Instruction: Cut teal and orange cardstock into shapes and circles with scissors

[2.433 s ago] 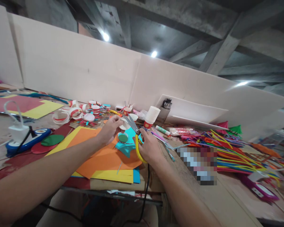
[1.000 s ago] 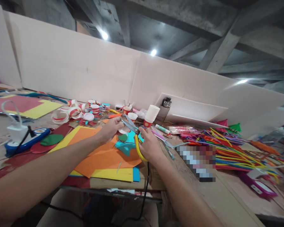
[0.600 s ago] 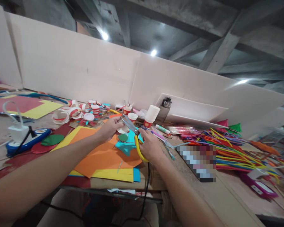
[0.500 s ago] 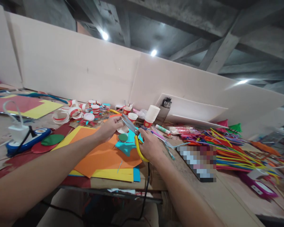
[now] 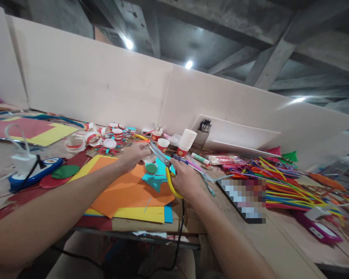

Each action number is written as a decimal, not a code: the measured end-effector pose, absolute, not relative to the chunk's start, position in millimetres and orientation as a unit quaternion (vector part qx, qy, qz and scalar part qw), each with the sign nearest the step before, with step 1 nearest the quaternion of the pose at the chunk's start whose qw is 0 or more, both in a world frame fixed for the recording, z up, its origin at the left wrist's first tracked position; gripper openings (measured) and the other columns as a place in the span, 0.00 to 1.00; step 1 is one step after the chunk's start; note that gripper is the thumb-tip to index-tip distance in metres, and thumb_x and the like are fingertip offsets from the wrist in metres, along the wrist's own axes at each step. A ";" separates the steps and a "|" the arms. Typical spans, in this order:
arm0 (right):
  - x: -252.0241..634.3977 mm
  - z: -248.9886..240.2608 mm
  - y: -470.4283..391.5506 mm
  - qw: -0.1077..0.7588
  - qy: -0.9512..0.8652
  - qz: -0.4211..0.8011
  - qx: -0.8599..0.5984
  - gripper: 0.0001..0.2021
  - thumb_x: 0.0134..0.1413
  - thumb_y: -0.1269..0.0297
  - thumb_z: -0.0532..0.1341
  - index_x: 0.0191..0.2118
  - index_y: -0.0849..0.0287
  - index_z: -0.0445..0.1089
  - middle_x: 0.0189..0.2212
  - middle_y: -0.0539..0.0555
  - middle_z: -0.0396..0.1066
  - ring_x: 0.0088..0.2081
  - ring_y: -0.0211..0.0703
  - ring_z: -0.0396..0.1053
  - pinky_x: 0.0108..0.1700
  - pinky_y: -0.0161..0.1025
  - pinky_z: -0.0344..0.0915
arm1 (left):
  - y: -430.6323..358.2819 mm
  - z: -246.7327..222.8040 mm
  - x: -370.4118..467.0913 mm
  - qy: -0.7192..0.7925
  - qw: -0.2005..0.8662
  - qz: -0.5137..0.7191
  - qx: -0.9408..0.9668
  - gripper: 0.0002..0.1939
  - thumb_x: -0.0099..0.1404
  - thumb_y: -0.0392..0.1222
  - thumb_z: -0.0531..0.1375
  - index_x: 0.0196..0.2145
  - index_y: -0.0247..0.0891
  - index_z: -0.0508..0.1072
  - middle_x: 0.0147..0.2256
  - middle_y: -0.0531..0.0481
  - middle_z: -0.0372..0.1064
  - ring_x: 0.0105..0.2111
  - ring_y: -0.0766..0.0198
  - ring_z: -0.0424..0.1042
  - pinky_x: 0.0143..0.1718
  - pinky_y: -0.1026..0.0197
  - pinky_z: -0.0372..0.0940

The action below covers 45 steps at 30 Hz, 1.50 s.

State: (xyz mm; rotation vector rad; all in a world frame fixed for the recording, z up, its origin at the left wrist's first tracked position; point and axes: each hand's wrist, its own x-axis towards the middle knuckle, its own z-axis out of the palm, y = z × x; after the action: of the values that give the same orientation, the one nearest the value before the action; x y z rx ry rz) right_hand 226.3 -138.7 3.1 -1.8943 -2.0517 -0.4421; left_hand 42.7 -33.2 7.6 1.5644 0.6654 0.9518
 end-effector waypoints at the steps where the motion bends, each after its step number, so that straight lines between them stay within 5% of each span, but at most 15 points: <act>1: 226.0 3.9 -139.3 0.154 -0.717 -0.153 -0.663 0.18 0.56 0.64 0.54 0.53 0.57 0.66 0.42 0.59 0.73 0.41 0.52 0.71 0.38 0.41 0.63 | -32.8 8.2 42.1 0.287 0.556 0.401 0.669 0.12 0.49 0.40 0.56 0.30 0.32 0.71 0.23 0.50 0.68 0.20 0.70 0.60 0.17 0.70 0.46; 9: 227.7 0.5 -137.2 0.160 -0.720 -0.135 -0.662 0.16 0.55 0.65 0.55 0.49 0.56 0.68 0.40 0.59 0.75 0.38 0.49 0.71 0.37 0.39 0.61 | -27.9 10.0 39.2 0.306 0.547 0.383 0.679 0.06 0.49 0.39 0.57 0.21 0.33 0.68 0.18 0.53 0.63 0.18 0.73 0.55 0.17 0.69 0.42; 17: 243.6 -7.5 -120.0 0.320 -0.650 -0.001 -0.689 0.12 0.57 0.59 0.55 0.39 0.58 0.72 0.32 0.56 0.76 0.32 0.43 0.70 0.32 0.35 0.59 | -21.8 -0.9 43.7 0.183 0.718 0.392 0.544 0.13 0.52 0.39 0.67 0.34 0.31 0.71 0.33 0.46 0.71 0.30 0.67 0.70 0.30 0.65 0.68; 26: 246.8 -11.9 -123.6 0.201 -0.614 -0.052 -0.761 0.14 0.54 0.58 0.57 0.43 0.58 0.72 0.35 0.62 0.76 0.37 0.53 0.72 0.32 0.39 0.58 | -24.3 -10.2 48.6 0.059 0.773 0.410 0.481 0.20 0.54 0.30 0.65 0.44 0.40 0.69 0.31 0.53 0.69 0.28 0.68 0.71 0.29 0.65 0.71; 31: 244.1 -7.4 -123.5 0.253 -0.623 -0.045 -0.739 0.13 0.56 0.59 0.55 0.43 0.57 0.69 0.36 0.59 0.75 0.39 0.48 0.72 0.36 0.37 0.60 | -24.9 -9.5 47.7 0.055 0.783 0.401 0.471 0.15 0.55 0.31 0.65 0.40 0.37 0.69 0.30 0.53 0.69 0.28 0.69 0.71 0.31 0.63 0.72; 34: 241.8 -6.6 -123.8 0.268 -0.638 -0.056 -0.720 0.12 0.57 0.60 0.55 0.45 0.57 0.67 0.37 0.57 0.74 0.40 0.46 0.71 0.38 0.36 0.61 | -26.0 -9.7 49.4 0.072 0.772 0.407 0.483 0.13 0.54 0.33 0.66 0.37 0.36 0.68 0.30 0.53 0.69 0.28 0.69 0.71 0.31 0.62 0.72; 40: 242.6 -13.0 -126.6 0.118 -0.603 -0.072 -0.785 0.18 0.53 0.64 0.57 0.51 0.61 0.65 0.40 0.63 0.73 0.40 0.53 0.72 0.36 0.40 0.62 | -26.6 -16.1 53.9 0.134 0.624 0.515 0.572 0.14 0.53 0.41 0.68 0.35 0.35 0.71 0.31 0.50 0.73 0.30 0.66 0.73 0.34 0.63 0.68; 45: 246.1 -16.4 -126.6 0.087 -0.613 -0.066 -0.783 0.20 0.53 0.66 0.57 0.52 0.64 0.64 0.43 0.67 0.72 0.43 0.55 0.71 0.40 0.43 0.63 | -30.7 -14.1 53.6 0.172 0.544 0.525 0.632 0.12 0.51 0.42 0.68 0.33 0.36 0.74 0.31 0.50 0.74 0.31 0.64 0.73 0.35 0.62 0.66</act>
State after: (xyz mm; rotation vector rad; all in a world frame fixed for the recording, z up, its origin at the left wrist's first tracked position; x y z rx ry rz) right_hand 246.1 -126.6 -16.4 -2.3312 -1.8247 -0.1952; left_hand 53.6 -30.7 -14.1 1.4996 0.4075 1.2469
